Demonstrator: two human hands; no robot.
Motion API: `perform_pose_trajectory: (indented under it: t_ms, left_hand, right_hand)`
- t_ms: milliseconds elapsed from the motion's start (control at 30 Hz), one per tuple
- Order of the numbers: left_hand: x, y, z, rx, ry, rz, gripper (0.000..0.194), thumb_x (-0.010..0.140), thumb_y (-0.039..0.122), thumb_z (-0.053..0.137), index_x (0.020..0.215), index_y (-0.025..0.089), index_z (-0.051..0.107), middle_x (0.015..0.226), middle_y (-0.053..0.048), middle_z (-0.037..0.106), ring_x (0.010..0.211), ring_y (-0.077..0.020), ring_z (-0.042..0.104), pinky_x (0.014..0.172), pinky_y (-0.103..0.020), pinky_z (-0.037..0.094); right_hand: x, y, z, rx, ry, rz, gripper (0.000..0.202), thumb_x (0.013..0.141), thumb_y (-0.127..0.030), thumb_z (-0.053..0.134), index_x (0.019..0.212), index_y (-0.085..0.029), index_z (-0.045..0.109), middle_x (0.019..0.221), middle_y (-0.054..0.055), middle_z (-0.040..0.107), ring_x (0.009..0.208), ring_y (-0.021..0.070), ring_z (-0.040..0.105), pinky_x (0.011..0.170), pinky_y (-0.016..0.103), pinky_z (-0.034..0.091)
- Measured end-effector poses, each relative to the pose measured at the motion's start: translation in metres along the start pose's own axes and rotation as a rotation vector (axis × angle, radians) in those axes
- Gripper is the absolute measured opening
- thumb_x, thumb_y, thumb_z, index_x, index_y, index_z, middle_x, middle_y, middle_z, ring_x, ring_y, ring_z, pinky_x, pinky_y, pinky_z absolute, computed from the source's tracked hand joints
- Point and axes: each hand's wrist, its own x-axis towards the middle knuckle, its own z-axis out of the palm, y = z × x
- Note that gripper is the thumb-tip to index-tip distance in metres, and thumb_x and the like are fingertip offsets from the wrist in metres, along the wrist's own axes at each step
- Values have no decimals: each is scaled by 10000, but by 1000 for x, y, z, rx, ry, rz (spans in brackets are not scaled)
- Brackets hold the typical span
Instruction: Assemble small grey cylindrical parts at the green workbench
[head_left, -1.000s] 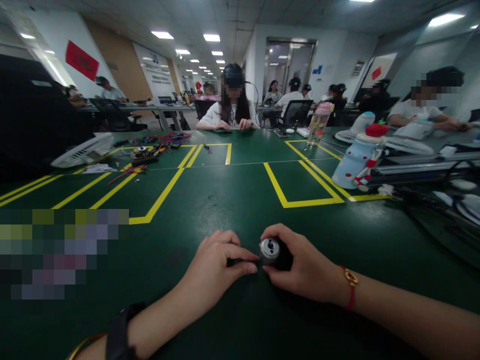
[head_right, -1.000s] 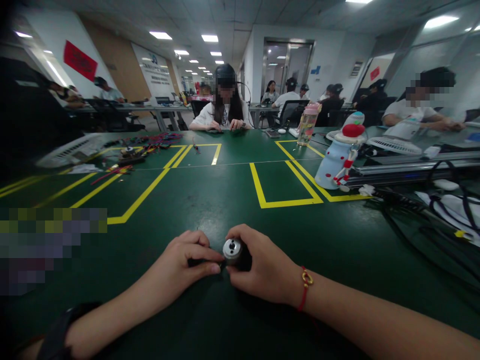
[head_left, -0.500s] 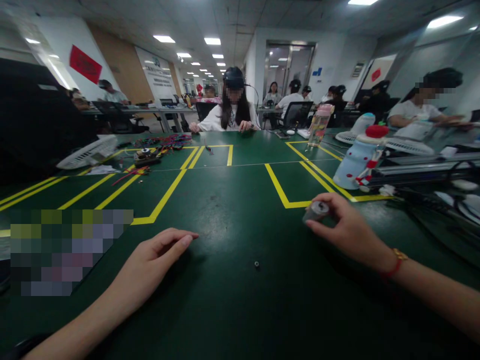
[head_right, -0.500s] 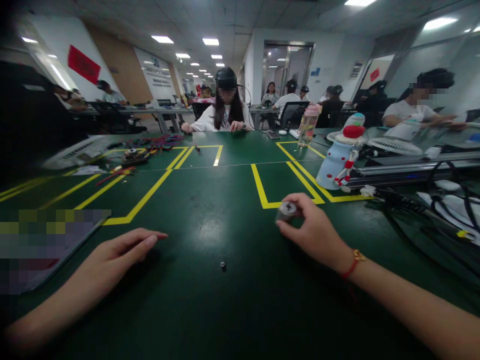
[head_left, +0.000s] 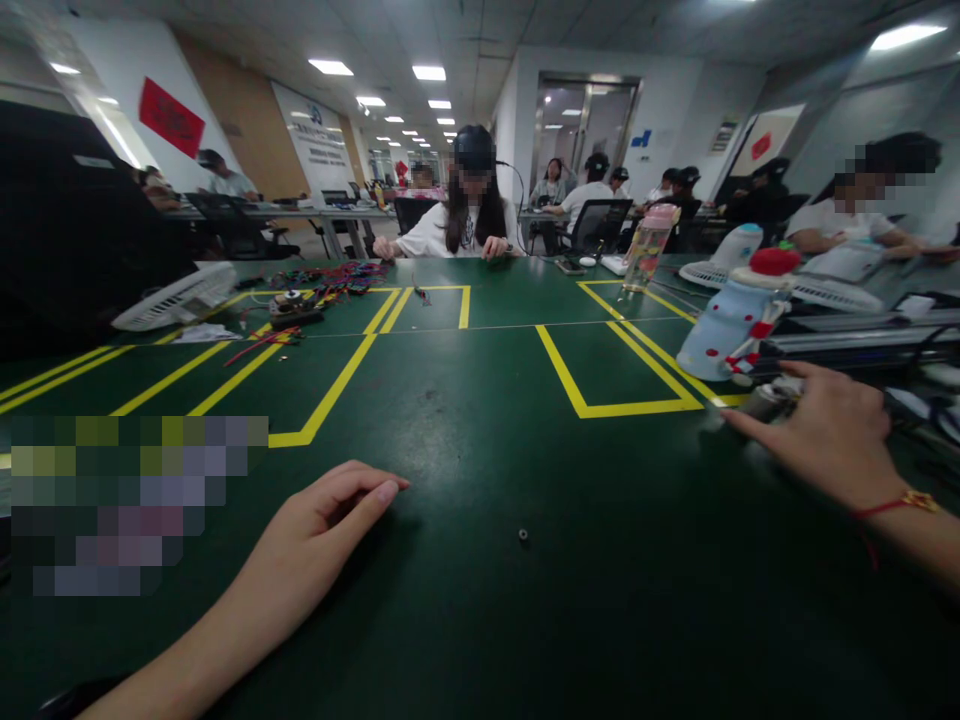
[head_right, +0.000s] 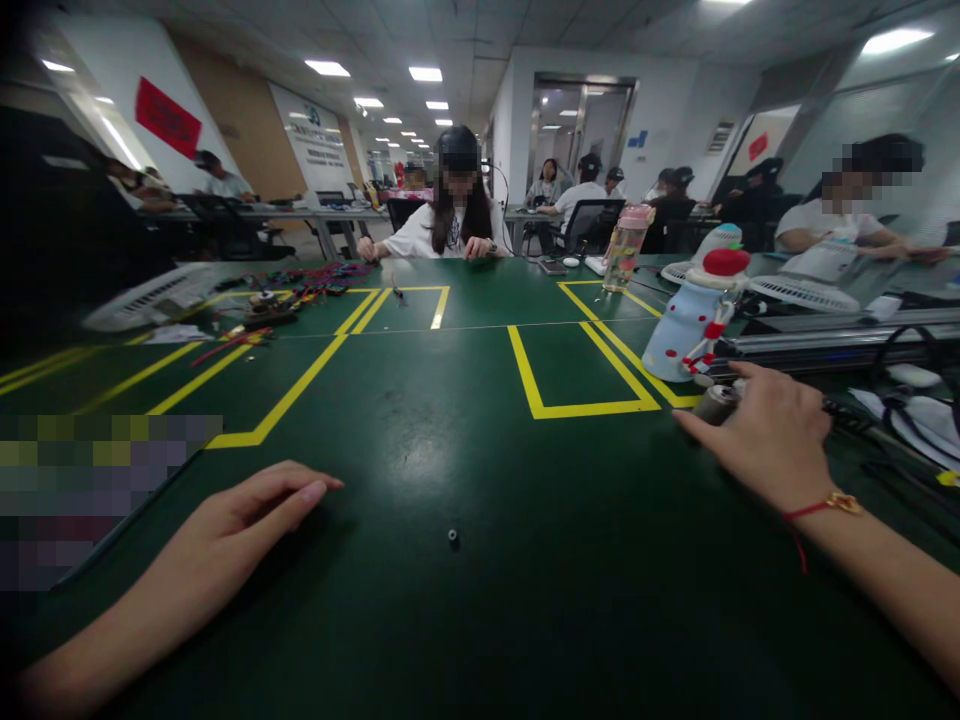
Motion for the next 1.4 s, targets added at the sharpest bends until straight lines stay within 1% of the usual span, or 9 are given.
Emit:
perform_pose_trajectory:
  t_ms: [100,200,267,400,533,700,833,1033,1400]
  left_hand:
    - [1,0,3,3,9,11,415,871,622,535,959,274,745,943,-20,718,874,-231,661,769,-313,486]
    - [1,-1,4,9,18,11,415,865,627,539,947,275,745,939,-18,719,874,-232,663,776,-317,491]
    - [0,-3,3,7,23,18,409,869,622,539,949,277,744,953,-15,718,889,-230,664,792,-318,493]
    - [-2,-6,1,1,9,33,390,881,609,539,963,285,740,980,-8,717,929,-225,666,821,-313,491]
    - [-1,-7,3,-16,6,50,372,890,599,537,948,290,737,981,0,714,941,-217,667,825,-299,491]
    - [1,-4,5,-2,24,54,379,879,601,544,920,280,741,950,-3,722,895,-215,676,787,-295,500]
    - [0,-1,4,7,38,48,385,862,600,557,908,267,742,909,-11,734,844,-217,682,756,-297,514]
    - [-2,2,2,0,62,64,372,852,592,572,876,267,751,878,-16,746,817,-221,685,761,-307,533]
    - [-3,1,2,-7,30,39,359,854,589,575,896,279,752,923,-15,733,846,-220,679,754,-300,520]
  right_hand:
    - [-21,-62,-7,36,-23,-266,619,834,-559,607,1287,-140,551,1306,191,553,1249,352,483,1039,533,367]
    - [-51,-140,-12,363,-459,-490,432,899,-510,579,1233,-241,642,1260,99,602,1143,233,552,968,427,439]
    - [-66,-183,-12,476,-621,-567,382,898,-494,600,1198,-272,681,1211,73,628,1091,209,559,922,398,440]
    - [-72,-216,-9,536,-677,-634,214,927,-402,583,1008,-279,738,1055,31,668,976,170,571,857,365,413]
    - [-47,-169,-15,475,-486,-530,248,946,-405,532,991,-240,712,1046,41,678,980,164,596,883,354,428]
    - [0,-43,-28,-52,-25,-282,353,902,-458,489,930,-173,695,1064,109,687,1007,252,604,905,401,434]
    - [19,24,-31,-288,-156,10,414,875,-477,446,979,-166,698,1036,126,697,929,260,630,808,374,456]
    - [21,19,-41,-211,-345,224,438,882,-512,453,1092,-207,686,1026,107,711,862,234,638,772,344,434]
    - [16,8,-42,-138,-294,241,444,872,-555,494,1091,-217,680,1013,100,691,849,221,611,752,323,405]
